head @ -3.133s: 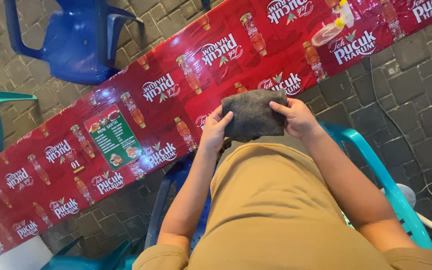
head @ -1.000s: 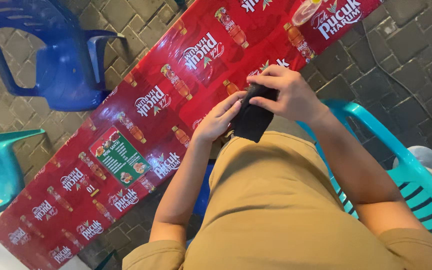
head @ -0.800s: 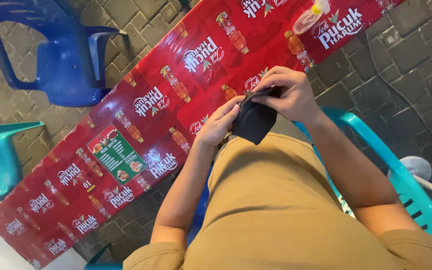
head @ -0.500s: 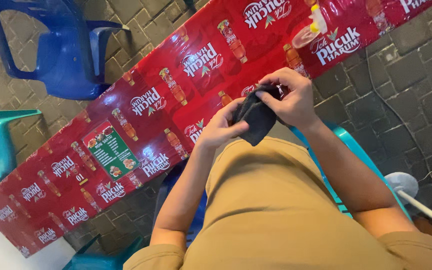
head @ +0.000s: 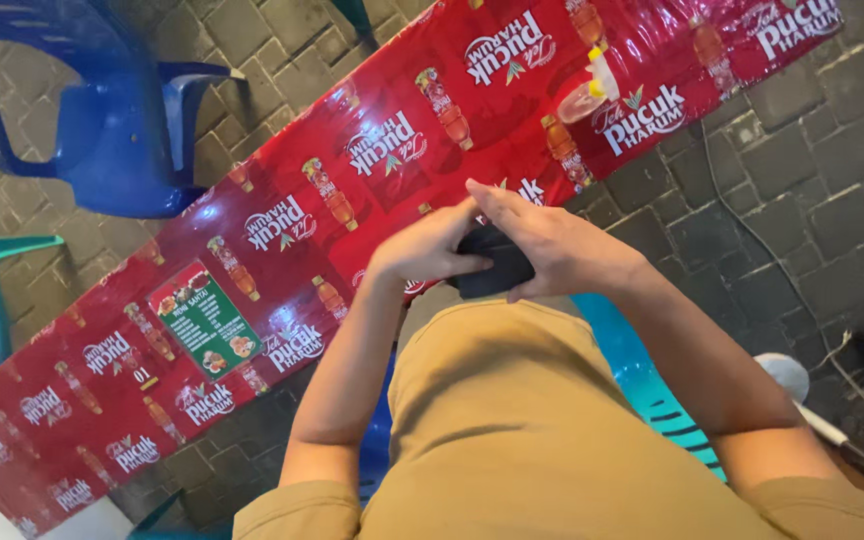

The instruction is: The person wipes a red branded table surface with a dark cloth, repeatedly spraying liquid from a small bottle onto the cloth and continuing to wipe across the table. The person folds the cloth and resumes wiping, moving around the table area.

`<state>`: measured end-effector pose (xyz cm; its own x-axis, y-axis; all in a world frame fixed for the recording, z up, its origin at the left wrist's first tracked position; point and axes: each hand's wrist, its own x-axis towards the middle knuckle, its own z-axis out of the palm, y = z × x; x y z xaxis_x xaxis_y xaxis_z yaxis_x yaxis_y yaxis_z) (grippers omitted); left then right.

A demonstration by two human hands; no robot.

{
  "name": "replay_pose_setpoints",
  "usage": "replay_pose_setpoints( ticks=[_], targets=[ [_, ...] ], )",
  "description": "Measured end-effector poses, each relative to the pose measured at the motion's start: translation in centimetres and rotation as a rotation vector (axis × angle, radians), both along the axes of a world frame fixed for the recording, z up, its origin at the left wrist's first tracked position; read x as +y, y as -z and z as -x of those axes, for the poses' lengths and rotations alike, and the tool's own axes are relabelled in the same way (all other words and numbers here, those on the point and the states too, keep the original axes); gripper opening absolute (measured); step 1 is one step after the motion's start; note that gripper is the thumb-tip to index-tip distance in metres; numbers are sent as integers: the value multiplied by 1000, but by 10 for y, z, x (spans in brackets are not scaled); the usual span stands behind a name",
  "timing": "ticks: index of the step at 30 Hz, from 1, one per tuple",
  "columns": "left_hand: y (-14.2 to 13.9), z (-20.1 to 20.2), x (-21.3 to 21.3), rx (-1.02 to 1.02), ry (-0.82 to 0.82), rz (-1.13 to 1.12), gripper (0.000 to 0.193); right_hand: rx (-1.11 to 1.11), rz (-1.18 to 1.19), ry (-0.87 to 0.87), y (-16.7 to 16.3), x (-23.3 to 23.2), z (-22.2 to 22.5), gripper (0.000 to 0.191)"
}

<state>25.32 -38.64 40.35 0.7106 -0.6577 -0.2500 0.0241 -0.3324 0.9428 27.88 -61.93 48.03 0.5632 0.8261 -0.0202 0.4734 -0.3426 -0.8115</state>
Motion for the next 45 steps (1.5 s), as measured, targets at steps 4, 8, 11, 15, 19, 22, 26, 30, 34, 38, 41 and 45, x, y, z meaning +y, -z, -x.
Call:
replay_pose_setpoints(
  ticks=[4,8,11,15,19,22,26,30,34,38,41,45],
  targets=[
    [-19,-15,5,-89,74,-58,61,32,162,183,6,-1,24,110],
    [-40,-12,2,-283,52,-34,60,-172,236,416,10,4,48,60],
    [-50,9,-9,-629,17,-127,90,-239,250,564,11,5,66,36],
    [-38,49,-33,-720,-122,-106,98,-251,160,735,13,7,99,36],
    [-5,73,-55,-585,-130,19,79,-243,171,863,18,10,138,34],
    [14,81,-61,-591,-29,14,61,-196,210,963,20,6,165,34],
    [19,78,-69,-695,173,13,37,21,424,987,19,-6,191,47],
    [10,72,-92,-838,296,-40,30,184,707,926,20,-18,200,48],
    [1,65,-117,-917,303,3,35,234,705,894,16,-40,198,59],
    [-5,50,-145,-897,314,-36,41,171,588,1026,15,-71,199,55],
    [-6,41,-169,-803,333,-76,51,86,460,1150,24,-95,203,50],
    [1,29,-204,-626,317,7,69,-200,193,1283,54,-119,200,56]
  ],
)
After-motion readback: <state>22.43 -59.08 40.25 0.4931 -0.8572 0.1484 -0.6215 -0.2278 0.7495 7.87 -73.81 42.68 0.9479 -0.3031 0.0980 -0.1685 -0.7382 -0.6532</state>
